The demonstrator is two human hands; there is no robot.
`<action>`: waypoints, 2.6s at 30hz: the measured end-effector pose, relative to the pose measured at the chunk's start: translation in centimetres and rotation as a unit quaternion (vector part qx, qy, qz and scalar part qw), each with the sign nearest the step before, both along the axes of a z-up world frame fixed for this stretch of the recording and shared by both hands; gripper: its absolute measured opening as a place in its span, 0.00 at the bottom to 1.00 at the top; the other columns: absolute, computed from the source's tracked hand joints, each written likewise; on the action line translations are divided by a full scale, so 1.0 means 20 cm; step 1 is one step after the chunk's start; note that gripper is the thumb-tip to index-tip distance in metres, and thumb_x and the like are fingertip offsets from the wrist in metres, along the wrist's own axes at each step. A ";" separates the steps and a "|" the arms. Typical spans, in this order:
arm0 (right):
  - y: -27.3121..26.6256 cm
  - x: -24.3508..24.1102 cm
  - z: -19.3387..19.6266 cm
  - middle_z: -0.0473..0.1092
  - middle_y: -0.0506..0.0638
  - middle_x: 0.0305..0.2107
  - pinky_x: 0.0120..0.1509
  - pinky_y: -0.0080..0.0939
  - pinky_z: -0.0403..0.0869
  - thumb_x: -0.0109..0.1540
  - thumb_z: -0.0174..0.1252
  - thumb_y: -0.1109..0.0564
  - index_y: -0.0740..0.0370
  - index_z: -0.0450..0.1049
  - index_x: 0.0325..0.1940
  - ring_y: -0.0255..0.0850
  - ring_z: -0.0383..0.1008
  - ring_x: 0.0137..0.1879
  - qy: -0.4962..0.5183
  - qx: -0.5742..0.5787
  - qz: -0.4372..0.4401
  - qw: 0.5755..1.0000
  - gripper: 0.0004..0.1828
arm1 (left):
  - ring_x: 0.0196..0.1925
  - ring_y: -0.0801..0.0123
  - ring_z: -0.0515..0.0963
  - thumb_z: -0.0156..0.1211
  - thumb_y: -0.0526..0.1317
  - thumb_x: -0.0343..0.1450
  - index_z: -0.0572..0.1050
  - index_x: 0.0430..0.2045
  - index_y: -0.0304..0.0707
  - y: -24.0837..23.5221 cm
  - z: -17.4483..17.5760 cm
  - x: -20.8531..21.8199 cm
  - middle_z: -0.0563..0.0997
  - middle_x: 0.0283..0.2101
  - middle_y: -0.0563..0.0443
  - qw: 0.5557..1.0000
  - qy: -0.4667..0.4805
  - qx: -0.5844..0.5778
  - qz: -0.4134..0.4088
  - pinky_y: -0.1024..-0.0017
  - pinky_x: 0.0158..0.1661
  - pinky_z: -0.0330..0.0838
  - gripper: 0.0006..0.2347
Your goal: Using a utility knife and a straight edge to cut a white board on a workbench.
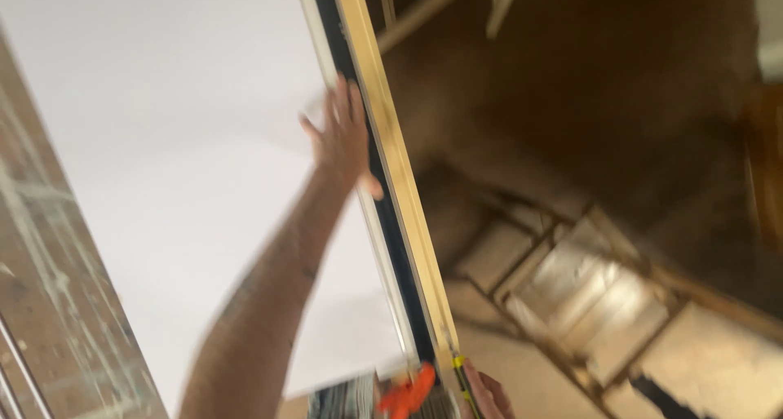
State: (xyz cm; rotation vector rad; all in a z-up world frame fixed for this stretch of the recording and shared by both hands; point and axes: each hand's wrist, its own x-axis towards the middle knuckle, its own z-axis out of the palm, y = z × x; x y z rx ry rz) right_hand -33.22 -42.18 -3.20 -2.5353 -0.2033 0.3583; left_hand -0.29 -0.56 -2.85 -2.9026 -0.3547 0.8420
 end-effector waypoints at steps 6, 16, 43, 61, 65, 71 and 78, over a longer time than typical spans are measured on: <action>1.06 1.43 0.56 0.67 0.59 0.66 0.68 0.50 0.67 0.68 0.45 0.53 0.62 0.58 0.75 0.53 0.68 0.70 -0.008 0.120 0.140 0.983 0.31 | 0.80 0.50 0.37 0.81 0.75 0.41 0.31 0.74 0.31 -0.01 0.12 0.00 0.30 0.79 0.38 0.999 0.035 0.011 0.000 0.33 0.66 0.52 0.77; 2.30 2.75 0.20 0.70 0.77 0.52 0.65 0.71 0.68 0.66 0.50 0.69 0.71 0.61 0.73 0.72 0.71 0.61 -0.120 0.175 0.161 0.964 0.28 | 0.79 0.44 0.38 0.82 0.66 0.46 0.37 0.75 0.33 0.02 0.22 0.04 0.36 0.78 0.33 0.995 0.084 -0.045 0.002 0.34 0.65 0.53 0.69; 2.56 2.98 0.00 0.71 0.62 0.53 0.51 0.61 0.76 0.67 0.51 0.63 0.61 0.59 0.73 0.59 0.73 0.55 -0.115 0.053 0.205 0.970 0.29 | 0.79 0.40 0.27 0.64 0.44 0.69 0.30 0.74 0.36 -0.03 0.01 0.03 0.26 0.79 0.36 0.997 0.060 -0.029 0.031 0.35 0.68 0.42 0.48; 2.50 2.90 0.02 0.71 0.61 0.46 0.45 0.60 0.78 0.67 0.49 0.67 0.58 0.57 0.73 0.58 0.75 0.48 -0.107 0.028 0.230 0.967 0.29 | 0.79 0.41 0.27 0.71 0.44 0.66 0.27 0.74 0.34 0.00 0.09 0.04 0.23 0.79 0.36 0.995 0.089 -0.032 0.018 0.37 0.69 0.42 0.54; 2.48 2.86 0.03 0.72 0.60 0.48 0.45 0.60 0.79 0.67 0.51 0.66 0.58 0.57 0.72 0.58 0.77 0.48 -0.107 0.020 0.221 0.969 0.28 | 0.79 0.42 0.28 0.72 0.47 0.64 0.28 0.74 0.35 0.00 0.07 0.04 0.25 0.79 0.36 0.996 0.078 -0.029 0.022 0.37 0.69 0.41 0.55; 2.41 2.77 0.03 0.72 0.62 0.50 0.47 0.62 0.79 0.67 0.51 0.65 0.59 0.57 0.72 0.60 0.77 0.49 -0.119 0.012 0.229 0.966 0.29 | 0.79 0.42 0.26 0.79 0.52 0.58 0.26 0.74 0.33 0.01 0.11 0.04 0.23 0.78 0.35 0.995 0.086 -0.037 0.018 0.37 0.69 0.41 0.62; 2.32 2.61 0.12 0.67 0.66 0.61 0.59 0.68 0.78 0.68 0.50 0.64 0.56 0.56 0.76 0.66 0.74 0.60 -0.052 -0.018 0.191 0.980 0.30 | 0.79 0.47 0.39 0.86 0.61 0.43 0.39 0.75 0.36 0.03 0.16 0.03 0.38 0.79 0.34 0.996 0.037 -0.076 0.030 0.39 0.67 0.51 0.70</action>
